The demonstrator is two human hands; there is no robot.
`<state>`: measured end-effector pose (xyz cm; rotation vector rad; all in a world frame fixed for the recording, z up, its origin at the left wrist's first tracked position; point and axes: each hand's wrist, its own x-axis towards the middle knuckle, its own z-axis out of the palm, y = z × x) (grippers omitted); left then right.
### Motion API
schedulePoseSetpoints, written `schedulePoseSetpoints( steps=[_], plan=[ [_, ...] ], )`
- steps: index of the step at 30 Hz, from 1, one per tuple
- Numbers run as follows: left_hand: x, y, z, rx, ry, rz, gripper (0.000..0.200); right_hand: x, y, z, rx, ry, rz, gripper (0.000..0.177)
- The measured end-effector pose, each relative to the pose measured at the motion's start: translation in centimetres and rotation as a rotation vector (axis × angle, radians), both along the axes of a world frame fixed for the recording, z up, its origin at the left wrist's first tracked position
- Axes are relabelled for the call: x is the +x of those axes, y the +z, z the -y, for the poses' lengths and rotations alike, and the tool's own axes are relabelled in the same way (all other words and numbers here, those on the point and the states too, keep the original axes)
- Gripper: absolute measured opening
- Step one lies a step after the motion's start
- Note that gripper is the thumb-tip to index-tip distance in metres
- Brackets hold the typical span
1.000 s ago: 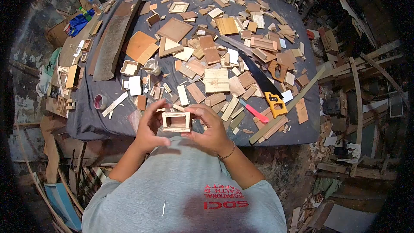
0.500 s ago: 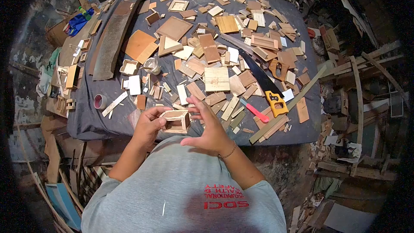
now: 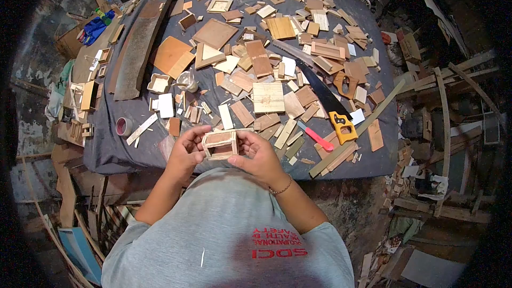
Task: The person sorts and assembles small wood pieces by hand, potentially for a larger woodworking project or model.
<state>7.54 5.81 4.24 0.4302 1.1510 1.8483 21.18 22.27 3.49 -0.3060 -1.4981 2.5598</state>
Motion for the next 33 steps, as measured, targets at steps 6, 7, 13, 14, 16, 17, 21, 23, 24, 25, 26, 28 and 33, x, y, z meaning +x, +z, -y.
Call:
schedulePoseSetpoints(
  steps=[6,7,13,14,16,17,21,23,24,25,26,28,33],
  plan=[
    [0.4,0.0,0.0,-0.152,-0.069,0.023,0.045,-0.1,0.0,-0.1,-0.003,-0.015,-0.009,0.051],
    [0.4,-0.2,-0.1,-0.184,-0.054,0.017,0.042,-0.1,0.0,-0.2,-0.01,-0.02,-0.003,0.051],
    [1.2,-0.5,-0.6,-0.221,-0.002,0.052,0.04,0.1,-0.6,-0.7,-0.02,-0.029,0.038,0.056],
    [1.4,-0.6,-0.7,-0.226,0.003,0.056,0.04,0.2,-0.7,-0.9,0.001,-0.047,0.047,0.058],
    [1.8,-0.7,-0.9,-0.274,-0.027,0.012,0.043,0.3,-0.4,-1.3,0.099,-0.099,0.051,0.057],
    [2.1,-0.8,-1.0,-0.28,-0.021,0.018,0.043,0.4,-0.3,-1.6,0.202,-0.155,0.051,0.057],
    [3.7,-0.8,-2.0,-0.269,-0.049,-0.001,0.045,1.0,-0.4,-3.4,0.355,-0.025,0.048,0.045],
    [4.4,-0.7,-2.6,-0.287,-0.053,0.001,0.046,1.4,-0.9,-4.1,0.348,0.003,0.063,0.042],
    [4.7,-0.6,-2.9,-0.296,-0.04,-0.005,0.047,1.6,-1.1,-4.5,0.346,0.025,0.073,0.038],
    [5.0,-0.6,-3.2,-0.305,-0.027,-0.011,0.048,1.8,-1.4,-4.9,0.341,0.031,0.077,0.038],
    [5.3,-0.6,-3.6,-0.309,-0.025,-0.006,0.048,1.9,-1.7,-5.3,0.398,0.018,0.051,0.036],
    [5.8,-0.7,-4.5,-0.307,-0.021,0.004,0.05,2.3,-1.9,-6.1,0.452,0.01,0.029,0.033],
    [6.7,-0.5,-6.7,-0.337,0.001,0.044,0.047,3.1,-2.9,-8.1,0.463,0.034,-0.005,0.042]
  ],
)
